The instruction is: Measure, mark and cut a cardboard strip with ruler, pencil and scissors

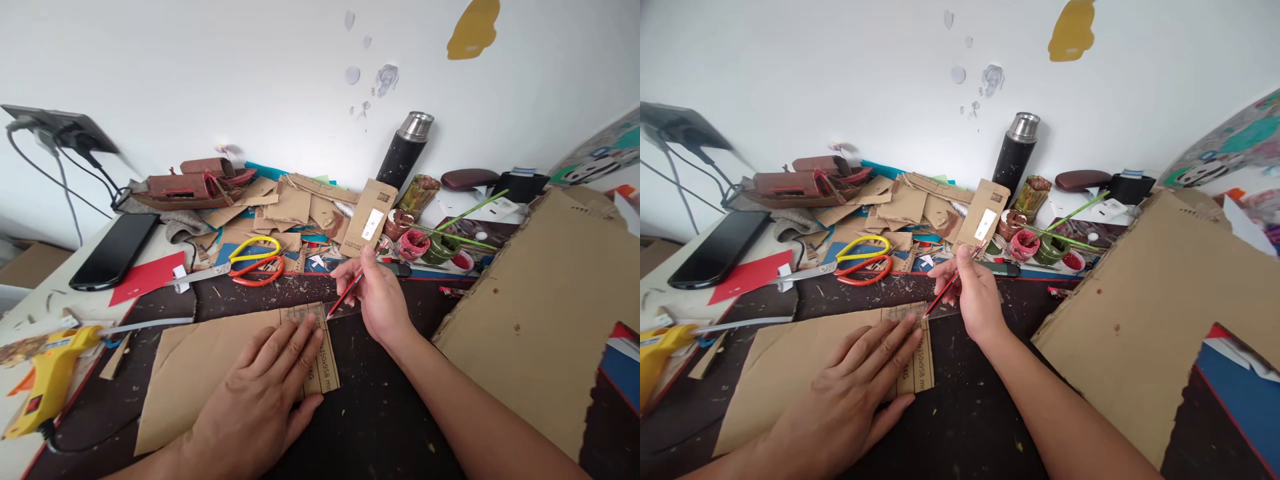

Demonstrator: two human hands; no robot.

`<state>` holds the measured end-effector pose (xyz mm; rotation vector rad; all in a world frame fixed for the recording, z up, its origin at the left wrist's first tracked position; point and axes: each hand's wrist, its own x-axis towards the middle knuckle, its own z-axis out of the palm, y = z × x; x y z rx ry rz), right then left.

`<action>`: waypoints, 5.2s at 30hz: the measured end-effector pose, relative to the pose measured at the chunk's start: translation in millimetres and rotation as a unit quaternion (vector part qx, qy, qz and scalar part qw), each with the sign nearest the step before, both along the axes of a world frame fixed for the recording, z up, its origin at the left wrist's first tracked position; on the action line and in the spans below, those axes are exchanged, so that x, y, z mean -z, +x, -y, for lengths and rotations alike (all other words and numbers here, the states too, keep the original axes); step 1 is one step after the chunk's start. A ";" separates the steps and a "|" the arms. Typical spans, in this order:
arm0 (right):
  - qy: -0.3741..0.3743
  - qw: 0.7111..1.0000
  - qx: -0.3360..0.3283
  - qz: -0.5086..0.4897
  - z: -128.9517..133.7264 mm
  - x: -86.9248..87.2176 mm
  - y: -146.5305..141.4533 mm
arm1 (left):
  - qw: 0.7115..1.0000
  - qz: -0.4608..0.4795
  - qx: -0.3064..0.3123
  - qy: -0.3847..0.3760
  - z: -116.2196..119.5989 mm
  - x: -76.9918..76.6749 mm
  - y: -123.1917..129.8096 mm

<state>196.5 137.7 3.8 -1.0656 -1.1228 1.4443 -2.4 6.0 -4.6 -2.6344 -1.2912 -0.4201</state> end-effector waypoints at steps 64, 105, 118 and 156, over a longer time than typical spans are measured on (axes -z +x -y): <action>-0.084 0.989 0.008 -0.119 -8.7 -11.5 15.2 | 0.999 -0.036 0.006 0.005 0.3 0.8 -4.2; -0.073 0.995 0.018 -0.066 -9.0 -12.2 10.1 | 1.000 -0.011 -0.005 0.008 1.4 3.0 -0.3; -0.065 0.996 0.008 -0.052 -7.1 -12.8 10.9 | 0.999 -0.030 -0.012 0.002 5.0 2.5 1.3; -0.073 0.996 -0.002 -0.057 -4.3 -12.0 13.9 | 1.000 -0.025 0.002 0.004 0.8 -3.8 1.4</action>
